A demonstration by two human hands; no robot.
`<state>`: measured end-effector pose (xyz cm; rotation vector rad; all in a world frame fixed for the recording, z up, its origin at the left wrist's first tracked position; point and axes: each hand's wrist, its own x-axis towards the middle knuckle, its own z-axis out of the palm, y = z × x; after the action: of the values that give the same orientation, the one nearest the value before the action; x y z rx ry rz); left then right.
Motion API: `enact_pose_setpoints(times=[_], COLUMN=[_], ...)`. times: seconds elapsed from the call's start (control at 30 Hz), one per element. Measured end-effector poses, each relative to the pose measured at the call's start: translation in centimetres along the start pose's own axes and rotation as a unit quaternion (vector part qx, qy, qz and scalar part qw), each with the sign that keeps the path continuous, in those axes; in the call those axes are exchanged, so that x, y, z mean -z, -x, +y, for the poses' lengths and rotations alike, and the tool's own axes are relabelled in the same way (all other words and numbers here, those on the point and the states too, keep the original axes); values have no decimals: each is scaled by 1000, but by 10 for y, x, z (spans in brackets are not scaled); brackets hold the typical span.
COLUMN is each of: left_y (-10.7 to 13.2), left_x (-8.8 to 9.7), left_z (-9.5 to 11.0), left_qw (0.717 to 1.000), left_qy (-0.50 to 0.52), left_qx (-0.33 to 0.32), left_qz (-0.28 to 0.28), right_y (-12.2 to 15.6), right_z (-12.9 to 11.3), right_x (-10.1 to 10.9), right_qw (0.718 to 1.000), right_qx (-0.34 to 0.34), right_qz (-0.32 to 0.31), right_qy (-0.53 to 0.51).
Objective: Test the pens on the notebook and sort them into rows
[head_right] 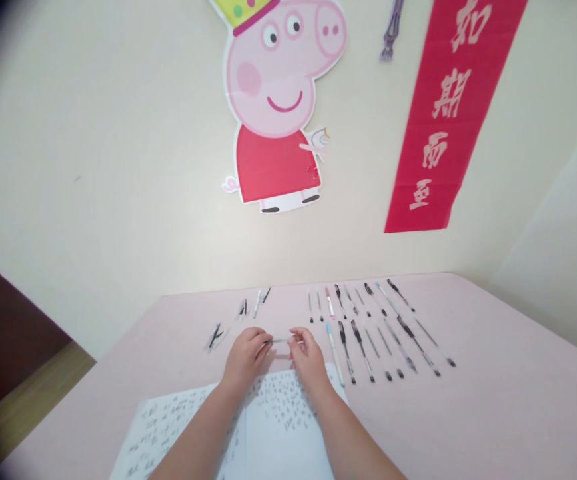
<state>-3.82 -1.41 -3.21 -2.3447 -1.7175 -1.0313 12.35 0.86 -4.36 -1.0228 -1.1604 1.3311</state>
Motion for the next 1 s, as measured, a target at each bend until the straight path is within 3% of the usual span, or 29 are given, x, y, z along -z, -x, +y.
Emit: enact_pose_setpoints(times=[0.17,1.0], left_y=[-1,-2], left_x=[0,0], left_z=[2,2], left_qw=[1000,1000], left_qy=[1,12], left_qx=[-10,-5], left_qz=[9,23], right_y=[-2,-1], right_z=[2,2], right_x=[1,2], right_qw=[999,999], right_qx=[30,26], right_qz=[-6,-7], right_qy=[33,37])
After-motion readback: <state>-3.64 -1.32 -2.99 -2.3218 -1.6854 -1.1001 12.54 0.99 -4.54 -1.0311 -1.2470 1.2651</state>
